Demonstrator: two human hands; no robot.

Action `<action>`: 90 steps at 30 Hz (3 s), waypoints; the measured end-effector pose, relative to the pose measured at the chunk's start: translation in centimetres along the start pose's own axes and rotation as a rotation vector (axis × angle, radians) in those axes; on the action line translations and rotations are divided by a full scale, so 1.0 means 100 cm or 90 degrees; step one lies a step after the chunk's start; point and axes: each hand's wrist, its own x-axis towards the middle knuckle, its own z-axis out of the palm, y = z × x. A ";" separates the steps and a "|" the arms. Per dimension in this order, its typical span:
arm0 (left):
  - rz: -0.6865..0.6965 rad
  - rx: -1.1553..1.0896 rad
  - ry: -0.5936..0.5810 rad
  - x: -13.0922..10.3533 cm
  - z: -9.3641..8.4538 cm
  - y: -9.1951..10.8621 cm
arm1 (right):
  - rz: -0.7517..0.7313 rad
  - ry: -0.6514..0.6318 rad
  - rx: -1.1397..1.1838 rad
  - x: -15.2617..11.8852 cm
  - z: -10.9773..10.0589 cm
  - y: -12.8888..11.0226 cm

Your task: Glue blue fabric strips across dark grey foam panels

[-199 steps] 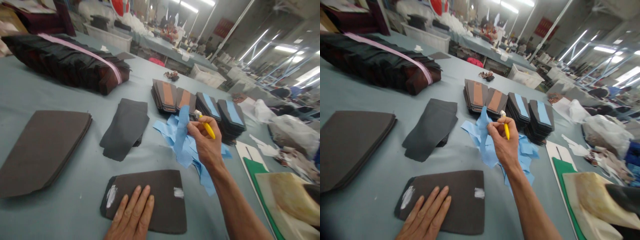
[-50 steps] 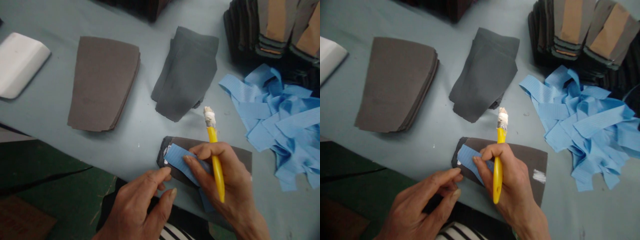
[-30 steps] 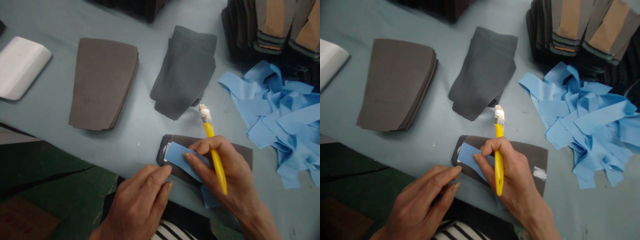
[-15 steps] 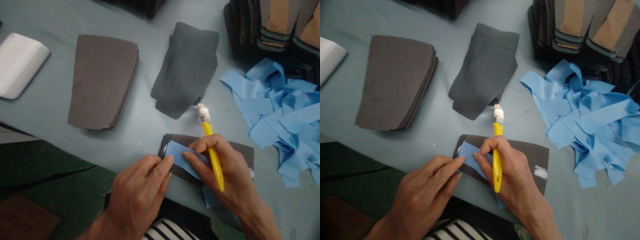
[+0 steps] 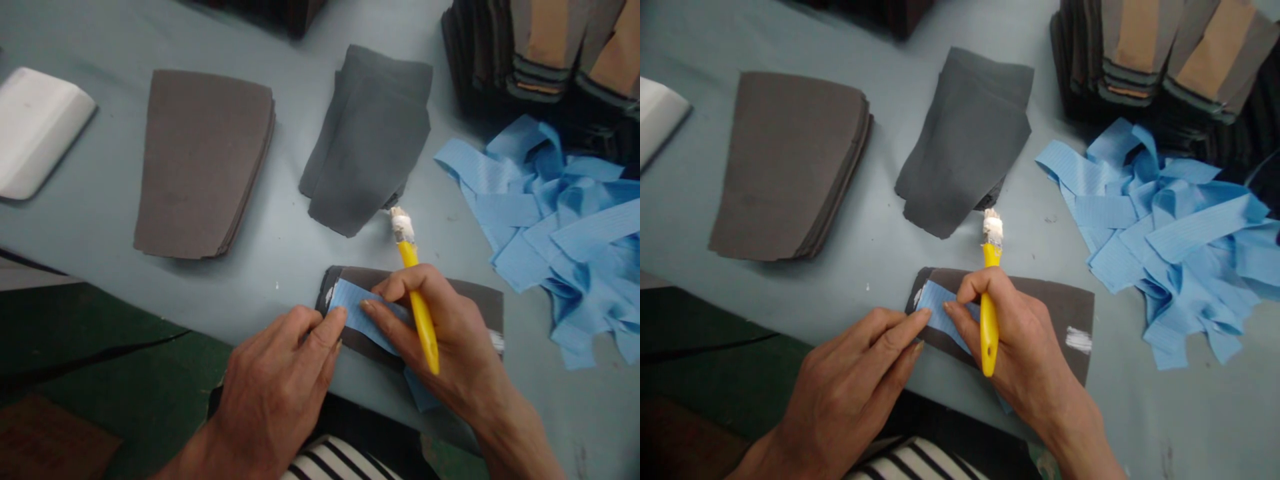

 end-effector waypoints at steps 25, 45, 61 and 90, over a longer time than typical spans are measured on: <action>0.029 0.021 0.008 -0.003 0.002 -0.001 | 0.011 0.102 -0.065 0.001 0.011 -0.009; 0.040 0.032 0.014 -0.002 0.003 -0.002 | -0.042 0.148 -0.021 0.001 0.028 -0.014; 0.027 0.027 0.009 -0.004 0.005 -0.002 | -0.039 0.168 -0.027 0.002 0.033 -0.011; 0.022 0.021 0.030 -0.009 0.007 -0.002 | -0.046 0.184 -0.116 0.009 0.037 -0.017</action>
